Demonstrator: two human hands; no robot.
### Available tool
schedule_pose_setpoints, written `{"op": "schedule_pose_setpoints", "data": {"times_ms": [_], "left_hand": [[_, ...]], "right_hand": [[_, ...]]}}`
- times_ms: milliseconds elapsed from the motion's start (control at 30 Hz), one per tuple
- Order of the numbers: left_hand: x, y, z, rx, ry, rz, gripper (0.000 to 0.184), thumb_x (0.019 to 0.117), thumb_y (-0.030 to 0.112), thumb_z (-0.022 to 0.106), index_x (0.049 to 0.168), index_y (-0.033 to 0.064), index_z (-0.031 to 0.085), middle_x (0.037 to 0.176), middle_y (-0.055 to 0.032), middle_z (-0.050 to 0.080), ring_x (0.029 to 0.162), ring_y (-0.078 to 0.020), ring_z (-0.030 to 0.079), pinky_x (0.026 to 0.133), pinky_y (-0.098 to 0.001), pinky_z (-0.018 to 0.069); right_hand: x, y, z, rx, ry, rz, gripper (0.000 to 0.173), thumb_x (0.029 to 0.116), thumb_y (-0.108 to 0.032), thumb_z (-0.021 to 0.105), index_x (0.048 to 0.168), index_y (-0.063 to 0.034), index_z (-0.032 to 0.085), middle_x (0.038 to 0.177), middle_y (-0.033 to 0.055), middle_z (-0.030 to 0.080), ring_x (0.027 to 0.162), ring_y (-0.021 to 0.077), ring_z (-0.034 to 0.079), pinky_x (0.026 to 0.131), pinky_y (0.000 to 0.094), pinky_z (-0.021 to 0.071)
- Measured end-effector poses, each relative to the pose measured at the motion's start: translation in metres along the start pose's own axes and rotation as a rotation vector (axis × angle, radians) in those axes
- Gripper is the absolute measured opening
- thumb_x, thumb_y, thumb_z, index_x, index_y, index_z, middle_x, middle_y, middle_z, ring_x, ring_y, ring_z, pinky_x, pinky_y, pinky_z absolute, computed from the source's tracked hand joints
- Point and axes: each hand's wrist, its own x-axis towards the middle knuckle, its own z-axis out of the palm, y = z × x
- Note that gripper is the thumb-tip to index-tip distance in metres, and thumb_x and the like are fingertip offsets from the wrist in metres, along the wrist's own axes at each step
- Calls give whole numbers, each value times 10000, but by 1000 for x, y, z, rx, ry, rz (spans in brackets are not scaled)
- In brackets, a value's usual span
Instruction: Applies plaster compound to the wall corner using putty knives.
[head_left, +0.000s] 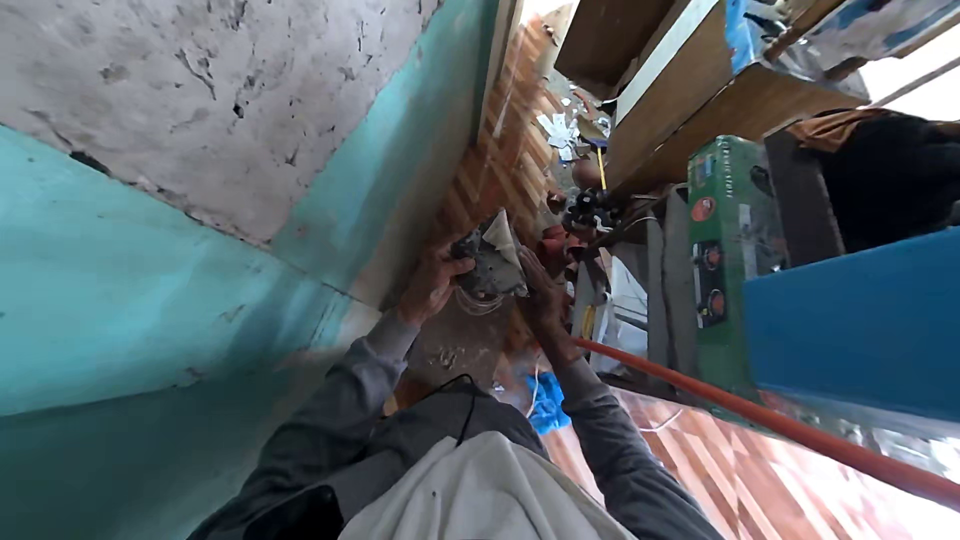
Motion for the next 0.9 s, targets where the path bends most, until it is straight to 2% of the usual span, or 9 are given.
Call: {"op": "schedule_pose_setpoints", "data": {"times_ms": [67,133,167,233,333,500,767,833,900], "left_hand": [[-3,7,-2,-18,-14,59,423,952,-26,595,1367,51,564,1105,-113,696,923,-198,698,811,-372,612],[-7,14,-5,-28,20,112,392,971,-5,581,1350,93,566,1082,-80,702,884,-174,705,768,-346,619],[-8,15,-11,-30,53,113,404,988,5,566,1379,104,544,1101,-88,697,896,-192,707,772,-368,621],[-13,6,-26,-22,138,55,439,1009,21,550,1438,103,504,1113,-128,687,895,-240,705,774,-426,620],[-26,-13,-36,-47,200,-49,439,1011,10,550,1439,40,455,1107,-158,672,903,-271,707,793,-472,624],[-37,-41,-23,-278,160,-99,363,1017,12,541,1370,-5,458,1077,-171,673,894,-276,708,808,-460,623],[-36,-15,-2,-284,159,-112,320,1000,7,559,1318,5,515,1011,-111,664,826,-185,674,749,-360,602],[-39,-1,2,-251,163,-143,315,1009,13,549,1321,0,511,1011,-119,661,824,-200,678,728,-373,607],[-45,24,6,-230,143,-131,333,1028,26,524,1357,-12,492,1030,-157,674,826,-247,706,711,-411,628]], "right_hand": [[-5,-4,3,-5,-62,131,393,934,37,562,1311,9,669,1331,177,669,1268,299,628,1083,481,508],[-6,-13,6,-31,-30,416,334,973,-25,563,1288,23,662,1141,187,721,1029,259,705,933,432,571],[-1,-17,5,-11,-11,585,315,1008,-91,562,1288,31,640,1118,196,710,1007,258,697,926,426,569],[10,-22,2,232,135,809,323,1024,-151,586,1296,21,605,1098,162,697,986,200,686,901,378,580],[27,-45,-4,698,355,906,281,1040,-97,551,1284,41,572,1076,174,698,945,233,709,834,418,621],[35,-91,-10,910,392,894,233,1042,-51,512,1264,14,539,1059,132,680,931,220,692,835,427,609],[-1,-133,-7,320,218,513,335,1016,-99,566,1301,76,585,1028,113,718,878,118,702,806,317,611],[-13,-136,-9,203,126,445,290,1005,-81,555,1239,68,635,993,111,718,858,115,693,804,311,598],[-24,-136,-14,100,-12,425,317,1000,-64,539,1279,40,648,1035,127,737,893,152,715,841,352,601]]}}
